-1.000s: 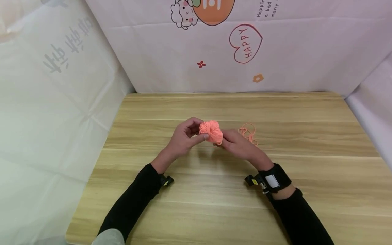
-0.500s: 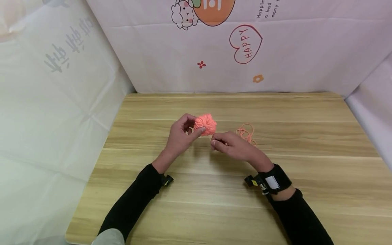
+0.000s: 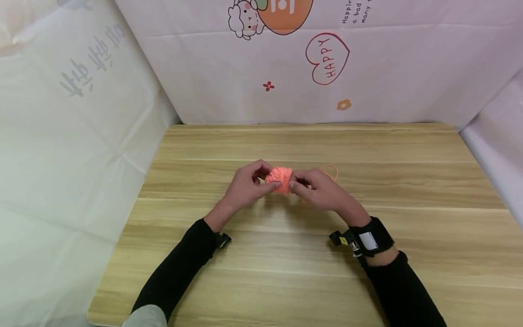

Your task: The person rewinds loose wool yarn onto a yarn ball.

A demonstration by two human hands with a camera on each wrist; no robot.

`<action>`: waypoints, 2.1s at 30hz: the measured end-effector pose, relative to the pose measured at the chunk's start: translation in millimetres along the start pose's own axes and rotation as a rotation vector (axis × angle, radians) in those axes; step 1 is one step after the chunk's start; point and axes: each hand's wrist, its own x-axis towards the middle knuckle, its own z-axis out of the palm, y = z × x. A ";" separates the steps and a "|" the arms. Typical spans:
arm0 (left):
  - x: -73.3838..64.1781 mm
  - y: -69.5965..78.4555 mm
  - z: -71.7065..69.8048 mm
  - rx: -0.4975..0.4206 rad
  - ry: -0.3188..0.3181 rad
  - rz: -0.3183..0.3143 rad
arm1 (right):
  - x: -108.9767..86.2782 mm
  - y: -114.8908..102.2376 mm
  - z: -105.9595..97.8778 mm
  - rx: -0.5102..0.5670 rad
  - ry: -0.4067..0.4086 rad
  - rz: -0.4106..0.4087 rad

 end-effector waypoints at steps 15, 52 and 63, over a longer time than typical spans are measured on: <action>-7.7 29.9 0.6 -0.085 -0.282 0.140 | -0.2 -26.9 -8.8 -0.002 0.088 0.029; 2.6 12.5 -5.7 -0.450 0.166 0.173 | 4.3 6.8 10.8 -0.010 -0.061 0.044; -4.5 28.8 -9.0 -0.258 0.143 -0.048 | 1.7 0.3 9.6 -0.022 -0.068 -0.004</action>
